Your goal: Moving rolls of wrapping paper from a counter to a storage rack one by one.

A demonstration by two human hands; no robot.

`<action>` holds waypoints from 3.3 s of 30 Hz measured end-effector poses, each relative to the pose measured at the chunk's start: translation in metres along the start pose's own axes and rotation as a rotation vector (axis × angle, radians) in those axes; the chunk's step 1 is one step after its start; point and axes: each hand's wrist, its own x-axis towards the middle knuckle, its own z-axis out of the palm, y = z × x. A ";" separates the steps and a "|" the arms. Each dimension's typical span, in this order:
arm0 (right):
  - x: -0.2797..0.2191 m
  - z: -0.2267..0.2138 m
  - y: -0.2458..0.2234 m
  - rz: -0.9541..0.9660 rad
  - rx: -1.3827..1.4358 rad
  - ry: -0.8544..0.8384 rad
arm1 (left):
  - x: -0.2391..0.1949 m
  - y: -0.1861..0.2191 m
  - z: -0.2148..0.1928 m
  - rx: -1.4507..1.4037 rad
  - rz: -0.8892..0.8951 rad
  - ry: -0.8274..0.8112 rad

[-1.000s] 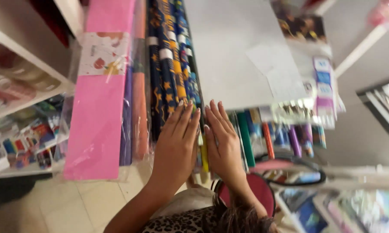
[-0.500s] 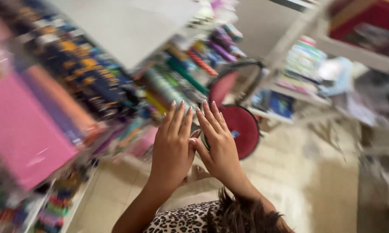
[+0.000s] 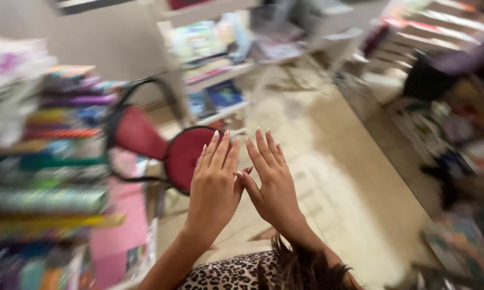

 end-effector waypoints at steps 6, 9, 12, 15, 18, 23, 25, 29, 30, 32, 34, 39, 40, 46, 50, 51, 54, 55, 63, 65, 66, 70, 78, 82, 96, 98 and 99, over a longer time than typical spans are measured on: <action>-0.034 -0.089 0.094 0.182 -0.132 0.160 | 0.054 0.109 0.077 -0.138 0.223 -0.076; -0.048 -0.124 0.139 0.228 -0.209 0.224 | 0.075 0.155 0.122 -0.204 0.290 -0.105; -0.063 -0.167 0.178 0.282 -0.244 0.254 | 0.094 0.202 0.163 -0.235 0.341 -0.130; -0.077 -0.206 0.217 0.372 -0.272 0.302 | 0.116 0.250 0.202 -0.272 0.401 -0.173; -0.091 -0.239 0.257 0.470 -0.277 0.360 | 0.142 0.296 0.231 -0.321 0.511 -0.218; -0.101 -0.281 0.329 0.614 -0.314 0.470 | 0.190 0.359 0.300 -0.409 0.654 -0.284; -0.097 -0.297 0.361 0.669 -0.341 0.506 | 0.212 0.382 0.333 -0.437 0.709 -0.305; -0.076 -0.333 0.427 0.745 -0.412 0.554 | 0.270 0.429 0.391 -0.500 0.803 -0.339; -0.067 -0.345 0.444 0.757 -0.437 0.565 | 0.289 0.441 0.405 -0.506 0.829 -0.341; -0.045 -0.371 0.474 0.784 -0.469 0.596 | 0.329 0.463 0.428 -0.528 0.877 -0.347; -0.029 -0.397 0.506 0.806 -0.505 0.627 | 0.368 0.492 0.452 -0.552 0.925 -0.346; -0.002 -0.439 0.573 0.892 -0.528 0.716 | 0.435 0.550 0.509 -0.659 1.031 -0.385; 0.001 -0.447 0.587 0.910 -0.534 0.727 | 0.445 0.560 0.521 -0.670 1.047 -0.396; 0.009 -0.493 0.686 0.945 -0.542 0.736 | 0.493 0.622 0.602 -0.713 1.098 -0.483; 0.013 -0.540 0.758 0.918 -0.520 0.738 | 0.529 0.678 0.656 -0.678 1.116 -0.432; 0.014 -0.554 0.776 0.906 -0.517 0.740 | 0.540 0.694 0.668 -0.663 1.124 -0.408; 0.013 -0.602 0.835 0.871 -0.522 0.742 | 0.570 0.744 0.701 -0.643 1.117 -0.412; 0.014 -0.620 0.851 0.855 -0.523 0.743 | 0.581 0.762 0.710 -0.637 1.113 -0.398; 0.034 -0.719 0.981 0.762 -0.503 0.664 | 0.653 0.855 0.799 -0.574 0.997 -0.369; 0.036 -0.735 1.012 0.758 -0.486 0.646 | 0.667 0.872 0.828 -0.558 0.977 -0.372; 0.038 -0.742 1.028 0.762 -0.473 0.634 | 0.674 0.880 0.843 -0.548 0.966 -0.378; 0.045 -0.772 1.093 0.767 -0.498 0.613 | 0.716 0.917 0.889 -0.564 0.955 -0.402; 0.096 -0.857 1.226 0.834 -0.484 0.520 | 0.821 0.996 0.996 -0.581 0.909 -0.450; 0.118 -0.885 1.277 0.863 -0.472 0.499 | 0.873 1.026 1.029 -0.585 0.906 -0.463; 0.138 -0.899 1.450 0.979 -0.297 0.227 | 0.908 1.052 1.152 -0.291 0.694 -0.725; 0.137 -0.892 1.471 0.992 -0.276 0.205 | 0.908 1.053 1.164 -0.269 0.685 -0.757; 0.135 -0.888 1.479 1.012 -0.267 0.184 | 0.905 1.053 1.169 -0.260 0.681 -0.788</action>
